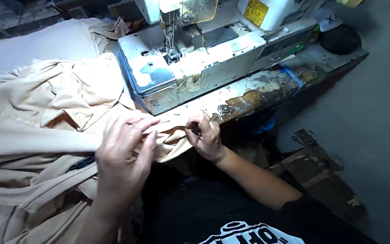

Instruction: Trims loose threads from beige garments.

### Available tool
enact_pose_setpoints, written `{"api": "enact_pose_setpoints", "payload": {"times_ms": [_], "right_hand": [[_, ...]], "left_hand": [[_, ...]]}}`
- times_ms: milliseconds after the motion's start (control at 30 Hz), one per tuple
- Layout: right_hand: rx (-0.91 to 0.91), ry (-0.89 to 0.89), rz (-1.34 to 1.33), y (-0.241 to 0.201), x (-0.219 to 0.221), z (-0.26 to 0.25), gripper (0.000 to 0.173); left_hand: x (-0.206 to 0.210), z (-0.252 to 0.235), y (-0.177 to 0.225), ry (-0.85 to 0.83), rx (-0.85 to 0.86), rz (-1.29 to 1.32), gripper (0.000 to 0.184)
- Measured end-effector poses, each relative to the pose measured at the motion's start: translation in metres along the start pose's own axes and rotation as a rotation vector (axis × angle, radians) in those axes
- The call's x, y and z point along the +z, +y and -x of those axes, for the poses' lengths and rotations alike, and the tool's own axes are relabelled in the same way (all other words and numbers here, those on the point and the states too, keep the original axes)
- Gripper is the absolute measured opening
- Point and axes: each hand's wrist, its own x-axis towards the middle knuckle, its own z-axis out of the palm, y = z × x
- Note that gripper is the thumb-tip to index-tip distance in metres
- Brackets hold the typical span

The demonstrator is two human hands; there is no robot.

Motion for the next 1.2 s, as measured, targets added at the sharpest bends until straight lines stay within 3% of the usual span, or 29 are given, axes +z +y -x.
{"api": "enact_pose_setpoints", "payload": {"times_ms": [133,367,467,533,600,733,800,900,1000,1100,1200], "right_hand": [[-0.008,0.050,-0.120,0.003,0.002,0.006,0.016],[-0.040,0.081,-0.151,0.006,0.002,0.012,0.015],[-0.044,0.074,-0.143,0.006,0.000,0.013,0.014],[-0.052,0.058,-0.141,0.007,-0.001,0.013,0.012],[-0.074,0.059,-0.136,0.007,-0.001,0.012,0.010],[-0.091,0.053,-0.139,0.009,0.000,0.014,0.008],[-0.090,0.055,-0.132,0.011,0.000,0.016,0.007],[-0.098,0.059,-0.119,0.012,0.000,0.017,0.007],[-0.099,0.060,-0.125,0.013,0.000,0.017,0.007],[-0.091,0.060,-0.126,0.013,0.000,0.016,0.007],[-0.095,0.059,-0.113,0.013,0.000,0.017,0.007]], "left_hand": [[0.049,-0.001,-0.009,0.022,-0.082,0.268,0.016],[0.064,-0.001,-0.019,-0.037,-0.078,0.180,0.013],[0.065,0.003,-0.023,0.011,-0.083,0.194,0.014],[0.058,0.006,-0.027,0.083,-0.235,0.346,0.014],[0.051,0.003,-0.028,0.178,-0.445,0.663,0.010],[0.041,-0.003,-0.026,0.363,-0.734,1.157,0.031],[0.034,-0.005,-0.029,0.388,-0.769,1.278,0.038],[0.025,-0.005,-0.028,0.250,-0.648,1.340,0.041],[0.020,-0.007,-0.018,0.052,-0.498,1.205,0.029],[0.025,-0.003,-0.017,-0.062,-0.213,0.554,0.009],[0.046,0.001,-0.023,-0.085,-0.085,0.051,0.019]]}}
